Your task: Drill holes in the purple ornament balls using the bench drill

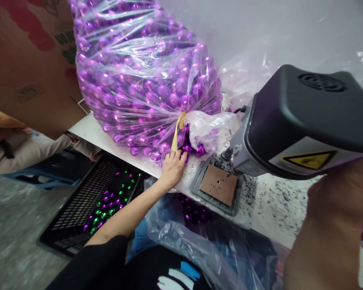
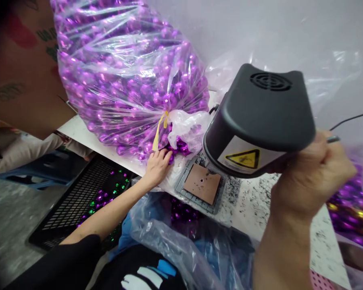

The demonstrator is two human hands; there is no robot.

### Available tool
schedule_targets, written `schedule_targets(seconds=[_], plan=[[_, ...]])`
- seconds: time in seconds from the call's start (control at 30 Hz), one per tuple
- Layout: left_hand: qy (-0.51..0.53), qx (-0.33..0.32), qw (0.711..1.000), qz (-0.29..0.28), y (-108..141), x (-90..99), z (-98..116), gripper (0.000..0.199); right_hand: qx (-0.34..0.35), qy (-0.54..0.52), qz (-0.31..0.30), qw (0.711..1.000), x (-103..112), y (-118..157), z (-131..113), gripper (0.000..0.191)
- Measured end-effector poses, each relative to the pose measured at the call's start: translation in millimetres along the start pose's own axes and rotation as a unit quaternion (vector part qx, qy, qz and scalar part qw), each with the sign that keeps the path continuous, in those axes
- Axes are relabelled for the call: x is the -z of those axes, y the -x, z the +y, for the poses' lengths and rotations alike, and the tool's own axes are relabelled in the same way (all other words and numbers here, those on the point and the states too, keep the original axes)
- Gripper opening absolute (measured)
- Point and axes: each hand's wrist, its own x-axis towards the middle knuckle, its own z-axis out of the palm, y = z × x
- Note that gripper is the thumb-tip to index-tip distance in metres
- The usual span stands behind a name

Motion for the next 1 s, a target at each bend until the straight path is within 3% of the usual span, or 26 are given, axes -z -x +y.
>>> schedule_targets(seconds=[0.07,0.13,0.17,0.23,0.3,0.4,0.47,0.53,0.6,0.67,0.73,0.83,0.87,0.93,1.0], plan=[[0.045,-0.013,0.999,-0.018,-4.7,0.1,-0.8,0.042,-0.010,0.016,0.012,1.000,-0.1,0.0,-2.2,0.070],[0.173,-0.009,0.985,0.000,-1.1,4.3,3.2,0.044,-0.019,0.027,-0.001,0.999,0.5,0.4,-4.2,0.072],[0.264,0.003,0.965,0.007,2.4,7.0,6.6,0.046,-0.020,0.029,-0.009,0.999,1.0,0.7,-4.8,0.072],[0.458,0.050,0.887,-0.022,10.4,11.2,15.4,0.050,-0.013,0.031,-0.015,0.999,2.2,1.1,-5.0,0.071],[0.610,0.120,0.778,-0.092,17.6,11.3,25.2,0.059,-0.006,0.034,-0.016,0.999,3.4,1.5,-4.6,0.070],[0.724,0.208,0.632,-0.182,24.5,3.6,37.9,0.060,0.003,0.055,-0.024,0.998,5.4,2.4,-4.1,0.068],[0.761,0.239,0.565,-0.211,26.7,-3.3,43.1,0.049,0.001,0.067,-0.030,0.997,6.6,3.1,-4.1,0.066],[0.779,0.254,0.527,-0.227,27.6,-8.6,45.6,0.042,-0.005,0.071,-0.033,0.997,7.1,3.7,-4.2,0.061],[0.781,0.258,0.516,-0.239,27.3,-11.3,46.9,0.041,-0.011,0.066,-0.033,0.997,6.9,3.9,-4.3,0.056],[0.772,0.253,0.530,-0.243,26.2,-12.2,48.1,0.045,-0.011,0.058,-0.030,0.998,6.1,3.8,-4.6,0.053],[0.745,0.239,0.578,-0.232,24.6,-12.7,50.1,0.051,-0.007,0.055,-0.027,0.998,5.0,3.7,-5.3,0.053],[0.677,0.191,0.684,-0.193,22.7,-14.6,53.5,0.059,-0.010,0.054,-0.024,0.998,3.9,3.9,-6.6,0.054],[0.659,0.172,0.708,-0.186,22.4,-15.4,54.3,0.060,-0.013,0.054,-0.023,0.998,3.8,4.0,-6.8,0.054],[0.646,0.144,0.725,-0.190,22.1,-16.3,54.6,0.063,-0.018,0.052,-0.023,0.998,3.9,4.2,-6.5,0.054],[0.654,0.136,0.714,-0.211,22.3,-15.6,53.2,0.064,-0.020,0.052,-0.022,0.998,4.3,4.5,-5.5,0.054]])
